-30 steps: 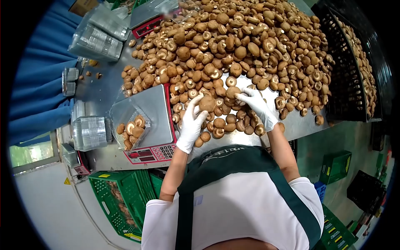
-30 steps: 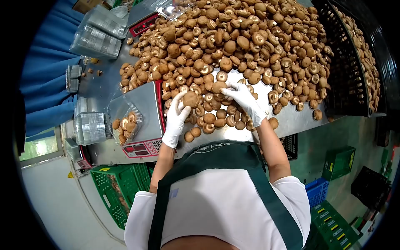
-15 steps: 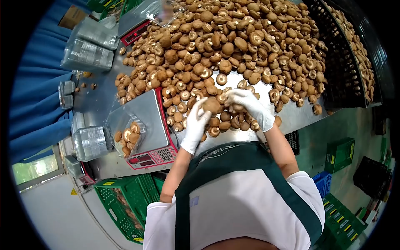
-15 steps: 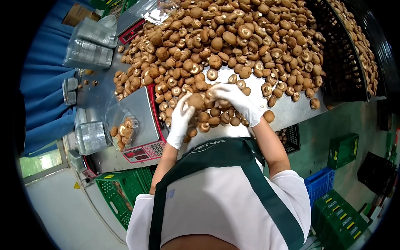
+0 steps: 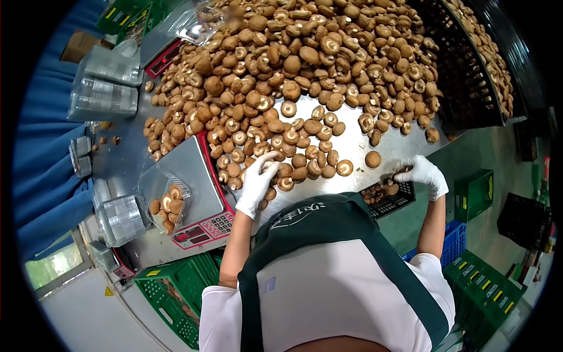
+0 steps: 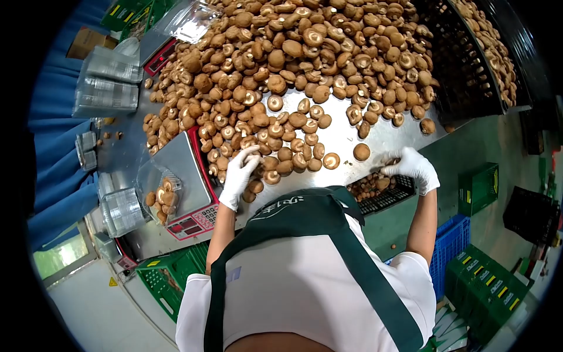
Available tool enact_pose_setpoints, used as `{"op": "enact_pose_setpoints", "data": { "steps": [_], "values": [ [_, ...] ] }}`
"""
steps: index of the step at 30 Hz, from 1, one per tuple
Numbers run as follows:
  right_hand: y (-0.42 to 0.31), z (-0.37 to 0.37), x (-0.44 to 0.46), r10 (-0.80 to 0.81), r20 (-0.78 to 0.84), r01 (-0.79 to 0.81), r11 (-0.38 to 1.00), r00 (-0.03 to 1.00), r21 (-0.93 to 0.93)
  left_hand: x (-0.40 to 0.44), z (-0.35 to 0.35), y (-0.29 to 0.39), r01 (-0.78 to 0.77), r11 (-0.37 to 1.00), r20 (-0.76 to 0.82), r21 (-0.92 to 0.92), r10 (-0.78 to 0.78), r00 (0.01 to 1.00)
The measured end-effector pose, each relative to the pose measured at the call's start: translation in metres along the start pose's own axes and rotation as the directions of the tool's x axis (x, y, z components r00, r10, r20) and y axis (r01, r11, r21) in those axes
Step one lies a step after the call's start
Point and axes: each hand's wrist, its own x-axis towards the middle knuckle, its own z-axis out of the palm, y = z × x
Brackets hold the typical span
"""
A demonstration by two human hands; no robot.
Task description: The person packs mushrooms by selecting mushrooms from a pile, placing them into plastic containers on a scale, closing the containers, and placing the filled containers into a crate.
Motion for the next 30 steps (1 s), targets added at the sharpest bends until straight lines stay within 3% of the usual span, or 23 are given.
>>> {"op": "enact_pose_setpoints", "data": {
  "steps": [1, 3, 5, 7, 9, 12, 17, 22, 27, 29, 30],
  "values": [
    [-0.005, -0.002, 0.0, 0.089, -0.08, -0.092, 0.995, 0.993, -0.034, 0.002, -0.002, -0.003, -0.002, 1.0, 0.008, 0.0, 0.002, 1.0],
    [-0.015, 0.006, 0.015, -0.029, -0.269, 0.004, 0.996, 0.963, -0.094, 0.006, -0.004, -0.013, -0.038, 0.998, -0.007, -0.049, 0.038, 0.999],
    [-0.037, 0.023, 0.047, -0.188, -0.349, 0.178, 0.982, 0.918, -0.06, 0.004, 0.001, -0.005, -0.036, 0.998, 0.003, -0.052, 0.036, 0.999],
    [-0.07, 0.045, 0.081, -0.09, -0.322, 0.082, 0.996, 0.943, -0.039, 0.002, 0.004, -0.001, -0.041, 0.999, 0.019, -0.018, 0.041, 0.999],
    [-0.097, 0.059, 0.111, -0.223, -0.347, 0.149, 0.962, 0.911, -0.227, 0.0, 0.007, 0.0, -0.022, 0.998, 0.029, -0.066, 0.024, 0.999],
    [-0.119, 0.071, 0.157, -0.331, -0.448, 0.213, 0.932, 0.831, -0.294, -0.006, 0.006, 0.001, -0.019, 0.997, 0.012, -0.074, 0.02, 1.0],
    [-0.155, 0.077, 0.197, -0.238, -0.467, 0.124, 0.957, 0.851, -0.261, -0.011, 0.0, -0.009, 0.031, 0.983, -0.015, -0.181, -0.035, 0.999],
    [-0.153, 0.103, 0.25, -0.291, -0.432, 0.04, 0.864, 0.854, -0.502, -0.005, 0.007, -0.009, 0.002, 0.994, -0.029, -0.11, -0.005, 1.0],
    [-0.15, 0.103, 0.237, -0.341, -0.449, 0.192, 0.919, 0.826, -0.344, 0.002, 0.01, -0.007, -0.124, 0.992, -0.036, 0.027, 0.125, 0.991],
    [-0.14, 0.11, 0.232, -0.447, -0.559, 0.325, 0.894, 0.698, -0.31, 0.01, 0.009, -0.017, -0.013, 0.954, 0.06, -0.299, 0.033, 0.998],
    [-0.138, 0.109, 0.228, -0.481, -0.542, 0.391, 0.877, 0.69, -0.28, 0.011, 0.011, -0.007, 0.069, 0.905, 0.067, -0.419, -0.045, 0.997]
  ]
}}
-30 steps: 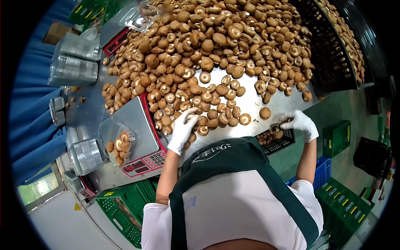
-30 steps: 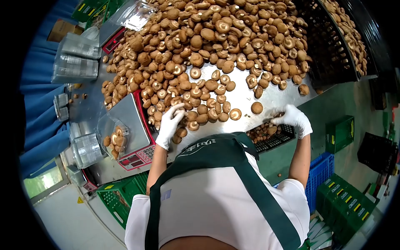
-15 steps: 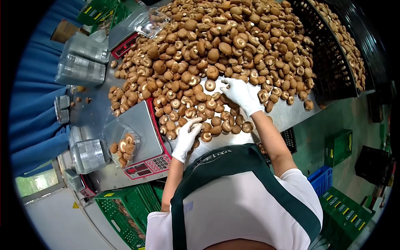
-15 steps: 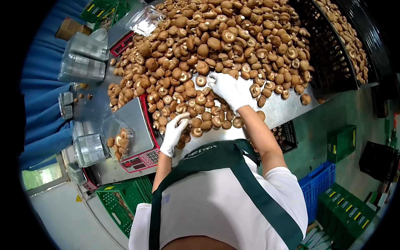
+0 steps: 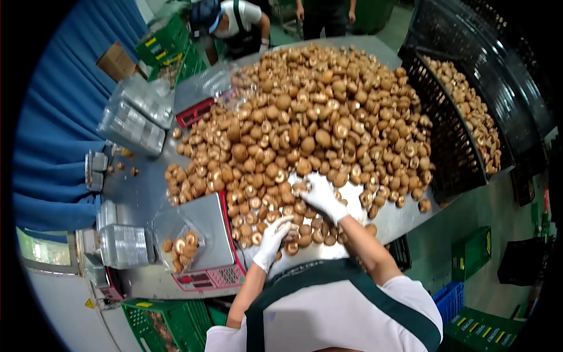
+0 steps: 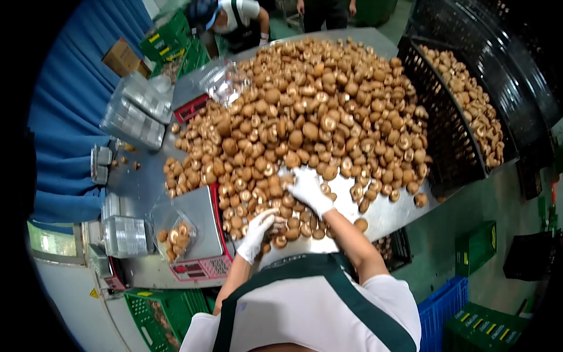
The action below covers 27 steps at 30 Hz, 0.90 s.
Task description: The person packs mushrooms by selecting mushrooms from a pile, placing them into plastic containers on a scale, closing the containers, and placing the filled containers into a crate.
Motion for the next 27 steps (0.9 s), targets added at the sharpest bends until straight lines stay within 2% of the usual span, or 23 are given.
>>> {"op": "enact_pose_setpoints", "data": {
  "steps": [1, 2, 3, 5, 6, 7, 8, 9, 10, 11, 13, 14, 15, 17, 19, 22, 23, 24, 25, 26, 27],
  "values": [
    [0.0, -0.003, -0.003, -0.033, 0.013, 0.032, 0.997, 0.999, 0.066, -0.002, 0.007, 0.007, 0.084, 0.987, -0.013, -0.134, -0.086, 0.996],
    [-0.022, -0.021, -0.011, 0.034, 0.122, -0.053, 0.987, 0.992, 0.151, -0.001, 0.01, 0.007, 0.045, 0.958, 0.049, -0.283, -0.033, 0.998],
    [-0.051, -0.042, -0.022, 0.095, 0.239, -0.15, 0.962, 0.966, 0.226, 0.004, 0.011, 0.003, 0.076, 0.878, 0.136, -0.473, -0.012, 0.991],
    [-0.072, -0.051, -0.037, -0.073, 0.35, -0.014, 0.971, 0.934, 0.239, 0.012, 0.014, -0.003, 0.176, 0.691, 0.225, -0.701, -0.019, 0.974],
    [-0.078, -0.049, -0.045, -0.133, 0.344, 0.05, 0.969, 0.93, 0.24, 0.014, 0.017, -0.004, 0.188, 0.646, 0.205, -0.739, -0.05, 0.977],
    [-0.082, -0.046, -0.051, -0.19, 0.342, 0.108, 0.964, 0.92, 0.244, 0.015, 0.028, 0.002, 0.175, 0.573, 0.205, -0.801, -0.013, 0.979],
    [-0.078, -0.04, -0.054, -0.329, 0.288, 0.241, 0.922, 0.899, 0.302, 0.019, 0.026, -0.008, 0.121, 0.614, 0.155, -0.78, 0.003, 0.988],
    [-0.081, -0.043, -0.052, -0.372, 0.226, 0.29, 0.9, 0.9, 0.326, 0.021, 0.021, -0.021, 0.069, 0.651, 0.102, -0.756, 0.012, 0.995],
    [-0.081, -0.047, -0.05, -0.338, 0.163, 0.265, 0.897, 0.927, 0.354, 0.016, 0.019, -0.021, 0.145, 0.574, 0.143, -0.806, -0.049, 0.989],
    [-0.077, -0.052, -0.046, -0.3, 0.1, 0.242, 0.893, 0.949, 0.38, 0.011, 0.019, -0.021, 0.147, 0.606, 0.079, -0.782, -0.138, 0.987],
    [-0.059, -0.057, -0.029, -0.108, 0.091, 0.088, 0.976, 0.99, 0.199, 0.004, 0.016, -0.014, 0.199, 0.499, 0.162, -0.844, -0.117, 0.98],
    [-0.045, -0.057, -0.018, -0.083, -0.013, 0.084, 0.99, 0.996, 0.109, -0.001, 0.017, -0.011, 0.147, 0.571, 0.138, -0.808, -0.059, 0.989],
    [-0.032, -0.059, -0.006, -0.07, -0.118, 0.073, 0.997, 0.991, 0.017, -0.002, 0.012, -0.014, 0.166, 0.504, 0.147, -0.847, -0.078, 0.986],
    [-0.026, -0.079, 0.021, -0.02, -0.14, -0.001, 0.989, 0.99, -0.148, -0.007, 0.009, -0.011, 0.183, 0.505, 0.182, -0.844, -0.051, 0.982],
    [-0.009, -0.079, 0.045, -0.171, -0.273, 0.088, 0.953, 0.947, -0.291, -0.01, 0.013, -0.006, 0.173, 0.544, 0.161, -0.821, -0.07, 0.985],
    [0.007, -0.072, 0.075, -0.133, -0.198, 0.032, 0.896, 0.971, -0.443, -0.005, 0.01, -0.018, 0.157, 0.639, 0.144, -0.753, -0.073, 0.987],
    [0.02, -0.067, 0.084, -0.141, -0.2, 0.037, 0.892, 0.97, -0.451, -0.002, 0.007, -0.025, 0.142, 0.692, 0.146, -0.707, -0.054, 0.988],
    [0.023, -0.068, 0.083, -0.149, -0.273, 0.039, 0.928, 0.95, -0.371, -0.002, 0.009, -0.017, 0.189, 0.691, 0.178, -0.698, -0.088, 0.98],
    [0.015, -0.073, 0.081, -0.152, -0.343, 0.049, 0.956, 0.927, -0.289, -0.003, 0.019, -0.005, 0.189, 0.62, 0.189, -0.762, -0.066, 0.98],
    [0.007, -0.077, 0.076, 0.013, -0.35, -0.074, 0.984, 0.937, -0.161, -0.011, 0.025, 0.0, 0.095, 0.746, 0.101, -0.659, -0.038, 0.994],
    [-0.006, -0.093, 0.071, 0.254, -0.2, -0.248, 0.967, 0.946, 0.057, -0.014, 0.028, 0.002, 0.009, 0.848, 0.02, -0.529, 0.002, 1.0]
  ]
}}
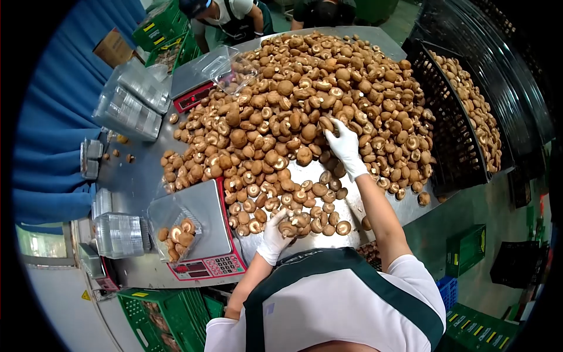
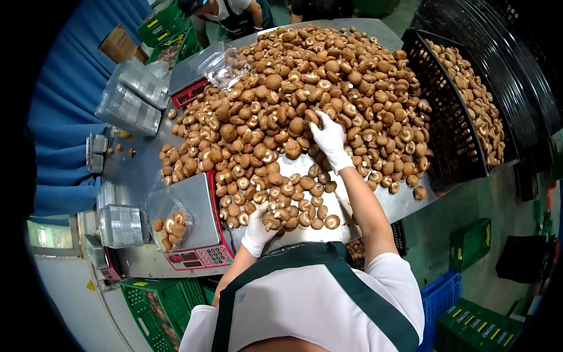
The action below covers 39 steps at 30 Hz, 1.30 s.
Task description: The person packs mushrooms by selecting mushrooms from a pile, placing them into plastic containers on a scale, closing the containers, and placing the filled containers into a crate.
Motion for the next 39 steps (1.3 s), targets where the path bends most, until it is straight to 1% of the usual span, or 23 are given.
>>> {"op": "enact_pose_setpoints", "data": {
  "steps": [2, 3, 4, 6, 8, 9, 10, 12, 13, 14, 15, 19, 22, 24, 26, 28, 30, 32, 33, 34, 36, 37, 39],
  "values": [
    [0.037, 0.018, -0.004, -0.016, -0.032, 0.028, 0.901, 0.999, 0.432, 0.008, -0.007, -0.002, 0.094, 0.99, 0.0, -0.109, -0.094, 0.996],
    [0.033, 0.008, -0.015, 0.072, 0.132, -0.136, 0.802, 0.989, 0.582, 0.013, -0.016, -0.005, 0.186, 0.961, 0.016, -0.207, -0.187, 0.982],
    [0.025, -0.007, -0.029, 0.089, 0.311, -0.257, 0.79, 0.946, 0.557, 0.023, -0.043, -0.018, 0.24, 0.928, 0.177, -0.286, -0.195, 0.965],
    [0.014, -0.017, -0.062, -0.149, 0.41, -0.139, 0.793, 0.9, 0.593, 0.025, -0.024, -0.013, 0.231, 0.955, 0.215, -0.186, -0.19, 0.958],
    [-0.001, -0.031, -0.079, -0.297, 0.703, 0.106, 0.947, 0.646, 0.303, 0.024, -0.008, -0.01, 0.209, 0.961, 0.201, -0.18, -0.172, 0.964],
    [-0.014, -0.04, -0.085, -0.325, 0.776, 0.065, 0.936, 0.541, 0.347, 0.024, -0.004, -0.008, 0.183, 0.968, 0.19, -0.172, -0.15, 0.97],
    [-0.006, -0.03, -0.085, -0.316, 0.775, 0.093, 0.943, 0.547, 0.318, 0.024, -0.004, -0.005, 0.184, 0.968, 0.187, -0.17, -0.152, 0.971],
    [-0.015, -0.024, -0.07, -0.179, 0.612, 0.009, 0.963, 0.771, 0.27, 0.024, -0.004, -0.002, 0.224, 0.972, 0.078, -0.076, -0.219, 0.973],
    [-0.001, -0.003, -0.054, -0.158, 0.467, 0.079, 0.98, 0.87, 0.184, 0.022, -0.004, -0.001, 0.228, 0.969, 0.069, -0.094, -0.222, 0.973],
    [0.0, 0.01, -0.044, -0.328, 0.169, 0.341, 0.938, 0.929, -0.054, 0.022, -0.006, -0.001, 0.227, 0.97, 0.069, -0.09, -0.222, 0.973],
    [0.01, 0.025, -0.026, -0.471, 0.076, 0.476, 0.855, 0.879, -0.205, 0.022, -0.009, -0.003, 0.21, 0.974, 0.038, -0.083, -0.208, 0.977],
    [0.012, 0.061, 0.01, -0.578, 0.163, 0.554, 0.605, 0.8, -0.572, 0.014, -0.013, 0.001, 0.169, 0.978, 0.1, -0.123, -0.157, 0.983],
    [0.014, 0.06, 0.011, -0.595, 0.11, 0.56, 0.657, 0.796, -0.505, 0.011, -0.012, 0.002, 0.135, 0.982, 0.132, -0.133, -0.117, 0.984],
    [0.009, 0.044, -0.007, -0.502, 0.039, 0.49, 0.821, 0.864, -0.292, 0.008, -0.008, 0.002, 0.076, 0.984, 0.126, -0.163, -0.056, 0.99],
    [0.007, 0.028, -0.036, -0.419, 0.024, 0.417, 0.906, 0.907, 0.073, 0.011, -0.02, -0.004, 0.076, 0.993, 0.109, -0.085, -0.067, 0.992],
    [0.001, 0.007, -0.069, -0.299, 0.354, 0.208, 0.94, 0.886, 0.272, 0.021, -0.035, -0.009, 0.137, 0.99, 0.284, 0.022, -0.138, 0.949],
    [-0.026, -0.022, -0.101, -0.243, 0.732, 0.115, 0.968, 0.637, 0.222, 0.018, -0.017, -0.012, 0.128, 0.985, 0.105, 0.118, -0.141, 0.984],
    [-0.031, -0.029, -0.126, -0.434, 0.72, 0.455, 0.871, 0.542, 0.183, 0.026, -0.017, -0.017, 0.157, 0.979, 0.093, 0.13, -0.17, 0.981],
    [-0.032, -0.034, -0.125, -0.398, 0.738, 0.408, 0.895, 0.544, 0.182, 0.026, -0.017, -0.018, 0.163, 0.984, 0.053, 0.07, -0.167, 0.985],
    [-0.025, -0.029, -0.117, -0.477, 0.686, 0.349, 0.877, 0.549, 0.33, 0.027, -0.023, -0.019, 0.167, 0.983, 0.055, 0.074, -0.171, 0.984],
    [-0.025, -0.032, -0.091, -0.115, 0.735, -0.025, 0.984, 0.669, 0.177, 0.032, -0.044, -0.019, 0.287, 0.958, 0.152, -0.005, -0.283, 0.947],
    [-0.014, -0.02, -0.077, -0.229, 0.537, 0.211, 0.973, 0.812, 0.097, 0.024, -0.027, -0.016, 0.256, 0.963, 0.022, -0.085, -0.255, 0.967],
    [0.007, 0.008, -0.042, -0.443, 0.228, 0.488, 0.848, 0.867, -0.207, 0.023, -0.037, -0.017, 0.281, 0.953, 0.047, -0.117, -0.277, 0.96]
  ]
}}
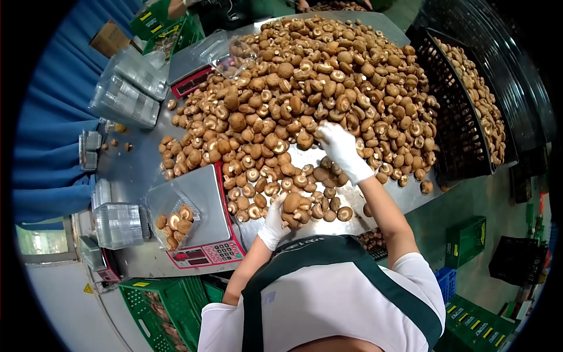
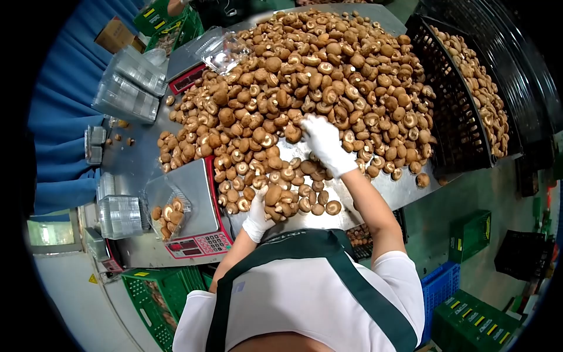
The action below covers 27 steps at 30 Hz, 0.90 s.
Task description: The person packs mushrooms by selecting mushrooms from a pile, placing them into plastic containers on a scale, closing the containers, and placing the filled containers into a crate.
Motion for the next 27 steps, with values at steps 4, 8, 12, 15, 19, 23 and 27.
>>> {"op": "enact_pose_setpoints", "data": {
  "steps": [4, 8, 12, 15, 19, 23, 27],
  "values": [
    [0.037, 0.039, 0.046, -0.173, -0.109, 0.097, 0.862, 0.979, -0.498, -0.007, 0.003, 0.003, 0.02, 1.0, 0.077, -0.013, -0.019, 0.997],
    [0.046, 0.053, 0.051, -0.165, -0.151, 0.095, 0.916, 0.975, -0.389, -0.002, -0.007, 0.0, 0.021, 0.999, 0.015, 0.031, -0.022, 1.0],
    [0.038, 0.036, 0.045, -0.162, -0.212, 0.093, 0.948, 0.964, -0.303, 0.007, -0.029, -0.002, 0.06, 0.986, 0.267, -0.153, -0.017, 0.964],
    [0.04, 0.04, 0.054, -0.131, -0.125, 0.06, 0.886, 0.983, -0.459, 0.003, -0.009, -0.002, 0.098, 0.978, 0.237, -0.184, -0.053, 0.97],
    [0.046, 0.048, 0.067, -0.082, -0.061, 0.044, 0.881, 0.995, -0.471, -0.013, 0.028, 0.004, 0.022, 0.998, -0.022, 0.053, -0.021, 1.0],
    [0.029, 0.017, 0.044, 0.043, -0.145, -0.058, 0.993, 0.989, -0.105, -0.067, 0.035, 0.04, -0.299, 0.833, -0.01, 0.466, 0.343, 0.939],
    [0.033, -0.008, 0.005, 0.412, 0.138, -0.4, 0.662, 0.901, 0.633, -0.123, -0.007, 0.098, -0.546, 0.155, -0.014, 0.823, 0.967, 0.253]
  ]
}}
